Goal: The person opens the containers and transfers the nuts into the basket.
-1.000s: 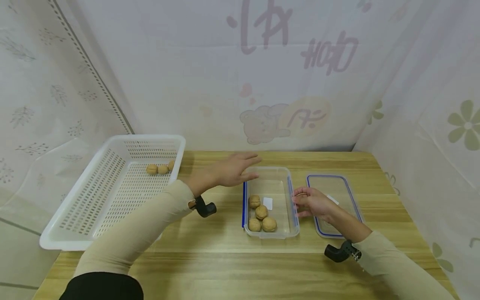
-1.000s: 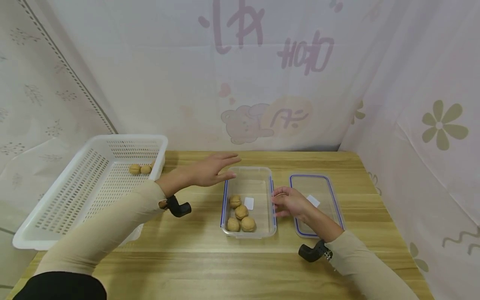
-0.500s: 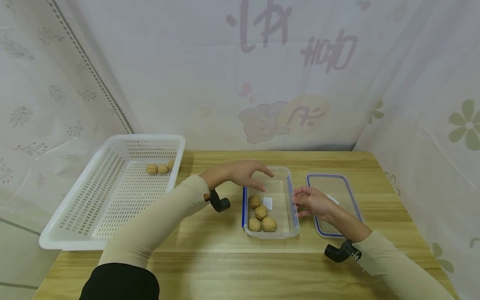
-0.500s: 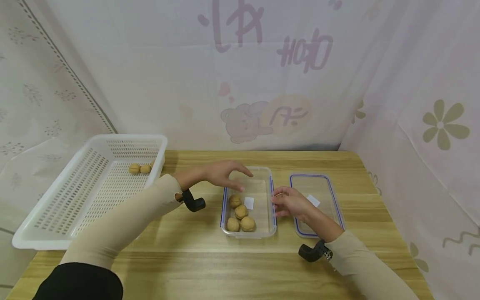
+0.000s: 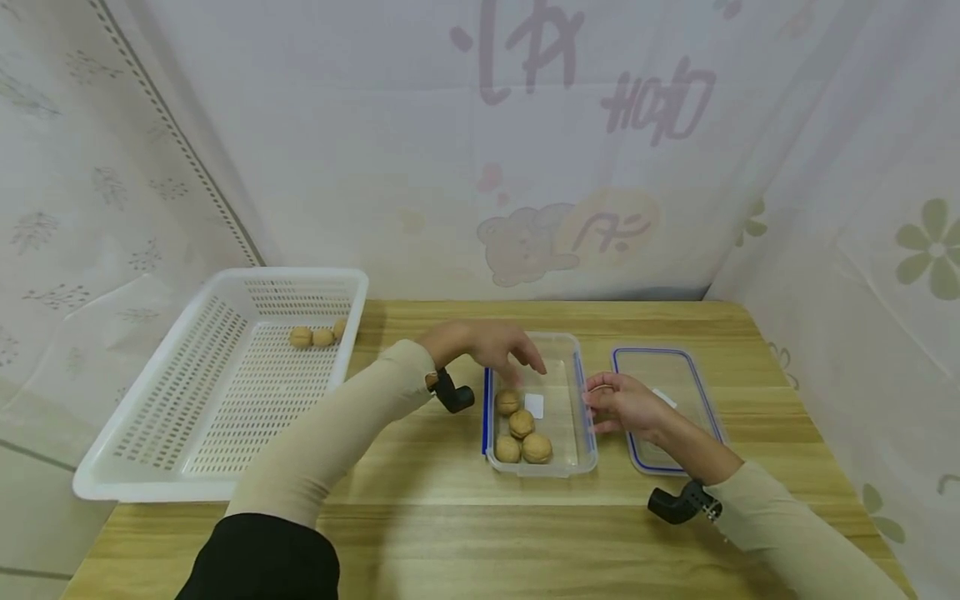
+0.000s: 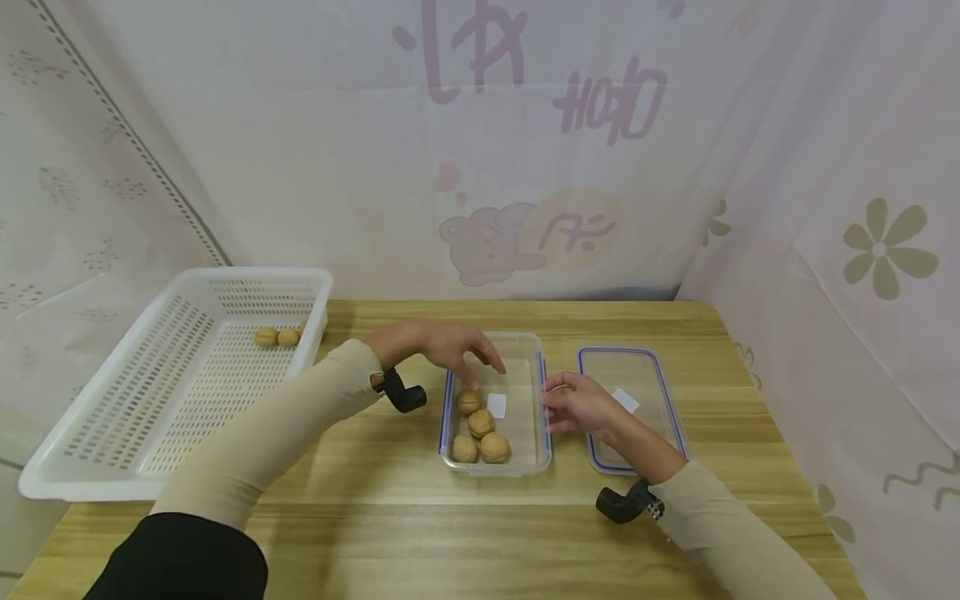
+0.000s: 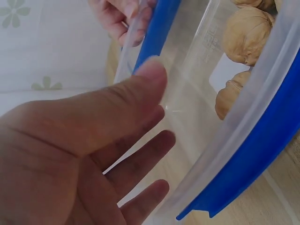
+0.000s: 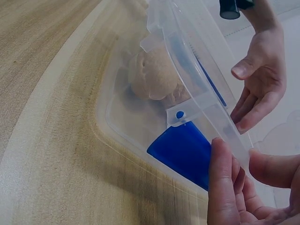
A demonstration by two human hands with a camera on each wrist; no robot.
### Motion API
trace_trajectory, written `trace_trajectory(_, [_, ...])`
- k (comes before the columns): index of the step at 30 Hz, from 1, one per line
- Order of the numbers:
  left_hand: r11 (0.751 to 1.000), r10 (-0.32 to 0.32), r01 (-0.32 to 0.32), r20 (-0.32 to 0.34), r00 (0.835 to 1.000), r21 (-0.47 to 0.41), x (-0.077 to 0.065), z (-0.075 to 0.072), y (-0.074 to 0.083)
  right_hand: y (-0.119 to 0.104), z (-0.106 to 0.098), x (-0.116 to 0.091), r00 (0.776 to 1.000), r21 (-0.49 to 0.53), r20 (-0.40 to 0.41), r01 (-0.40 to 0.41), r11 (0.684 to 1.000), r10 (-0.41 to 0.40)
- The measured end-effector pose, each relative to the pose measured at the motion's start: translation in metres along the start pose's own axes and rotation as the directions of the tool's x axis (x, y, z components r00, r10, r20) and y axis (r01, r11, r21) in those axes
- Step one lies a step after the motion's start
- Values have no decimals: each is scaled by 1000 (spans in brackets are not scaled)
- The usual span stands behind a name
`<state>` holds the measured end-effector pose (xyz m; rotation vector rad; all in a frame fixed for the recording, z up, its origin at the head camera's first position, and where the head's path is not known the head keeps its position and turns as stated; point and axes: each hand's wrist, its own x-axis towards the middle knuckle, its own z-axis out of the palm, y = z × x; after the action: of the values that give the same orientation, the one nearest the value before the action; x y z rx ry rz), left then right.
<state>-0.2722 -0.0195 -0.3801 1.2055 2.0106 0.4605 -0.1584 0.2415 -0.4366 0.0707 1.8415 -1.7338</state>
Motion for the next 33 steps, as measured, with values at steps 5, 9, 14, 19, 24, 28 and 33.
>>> trace_trajectory(5, [1000, -18, 17, 57, 998, 12, 6, 1, 2, 0, 0, 1, 1000, -3, -3, -1, 1000, 1])
trace_trajectory(9, [999, -21, 17, 118, 993, 32, 11, 1, 2, 0, 0, 1, 1000, -6, -1, 1, 1000, -1])
trace_trajectory(14, [997, -63, 57, 158, 985, 44, 14, 4, 3, 0, 0, 1, 1000, -6, -6, 2, 1000, -2])
trace_trajectory(19, [989, -147, 141, 158, 977, 47, 14, 9, 6, 0, 1, 1, 1000, -9, 0, 4, 1000, -4])
trace_trajectory(24, [977, -201, 189, 144, 969, 95, 14, 14, 9, 1, 1, 1, 1000, -14, 1, 4, 1000, -4])
trace_trajectory(28, [969, -224, 205, 139, 965, 137, 15, 18, 11, 1, 1, 1, 1000, -18, -3, 5, 1000, -5])
trace_trajectory(33, [961, -237, 210, 145, 961, 179, 16, 21, 13, 1, 1, 0, 1000, -14, -3, 6, 1000, -6])
